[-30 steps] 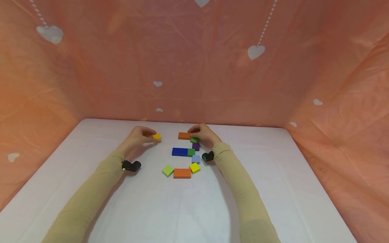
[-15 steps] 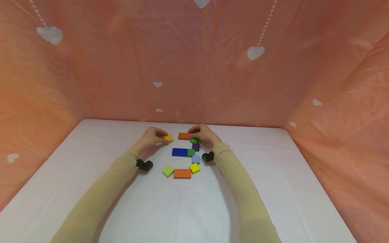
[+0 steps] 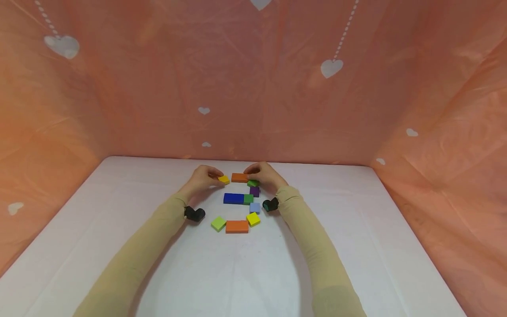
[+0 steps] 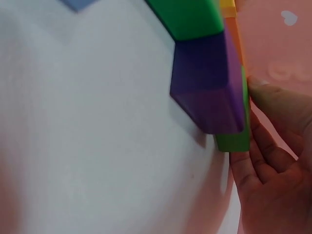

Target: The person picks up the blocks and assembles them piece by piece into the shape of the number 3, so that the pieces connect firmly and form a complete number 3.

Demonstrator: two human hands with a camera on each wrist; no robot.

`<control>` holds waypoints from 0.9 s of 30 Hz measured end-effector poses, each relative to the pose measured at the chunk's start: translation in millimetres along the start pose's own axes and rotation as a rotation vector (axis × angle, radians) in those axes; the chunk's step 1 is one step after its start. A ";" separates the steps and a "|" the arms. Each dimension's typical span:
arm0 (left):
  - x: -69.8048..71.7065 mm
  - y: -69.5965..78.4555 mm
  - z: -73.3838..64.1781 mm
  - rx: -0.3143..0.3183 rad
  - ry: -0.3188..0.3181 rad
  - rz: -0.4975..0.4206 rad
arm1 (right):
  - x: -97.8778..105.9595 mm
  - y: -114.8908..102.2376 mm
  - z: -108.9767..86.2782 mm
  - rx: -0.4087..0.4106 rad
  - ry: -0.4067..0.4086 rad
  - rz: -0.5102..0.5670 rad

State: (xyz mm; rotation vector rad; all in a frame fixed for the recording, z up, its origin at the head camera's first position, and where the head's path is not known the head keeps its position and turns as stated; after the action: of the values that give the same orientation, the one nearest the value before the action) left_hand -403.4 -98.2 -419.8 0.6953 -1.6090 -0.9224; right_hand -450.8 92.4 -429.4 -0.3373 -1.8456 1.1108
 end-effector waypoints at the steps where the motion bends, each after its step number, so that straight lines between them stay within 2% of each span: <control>1: -0.3 0.1 0.5 0.003 0.002 -0.006 | 0.3 -0.3 0.0 0.001 0.002 0.001; 5: -2.2 -0.1 1.2 0.014 0.003 -0.018 | -0.5 -0.9 -1.2 -0.002 0.002 0.004; 12: -3.5 5.3 4.3 -0.021 0.014 0.033 | -0.2 -3.2 -2.8 -0.008 0.018 0.010; 19: -4.6 4.9 8.6 -0.027 0.012 0.032 | 0.5 -5.4 -3.7 0.004 0.015 0.007; 27: -3.8 4.8 7.2 -0.037 0.024 0.066 | -1.9 -7.2 -5.8 -0.002 0.010 0.000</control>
State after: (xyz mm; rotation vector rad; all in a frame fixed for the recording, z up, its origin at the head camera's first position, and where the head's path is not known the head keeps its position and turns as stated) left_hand -409.5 -91.1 -418.4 0.6223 -1.5808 -0.8905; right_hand -443.5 90.4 -423.7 -0.3435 -1.8380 1.1062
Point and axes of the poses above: each hand's wrist, its own z-axis towards the middle knuckle, its own x-axis out of the back of the hand, y = z × x, the point moved 8 cm from there along z, towards the middle knuckle, and after that the axes turned 5 degrees about -y, right-handed, at the moved point
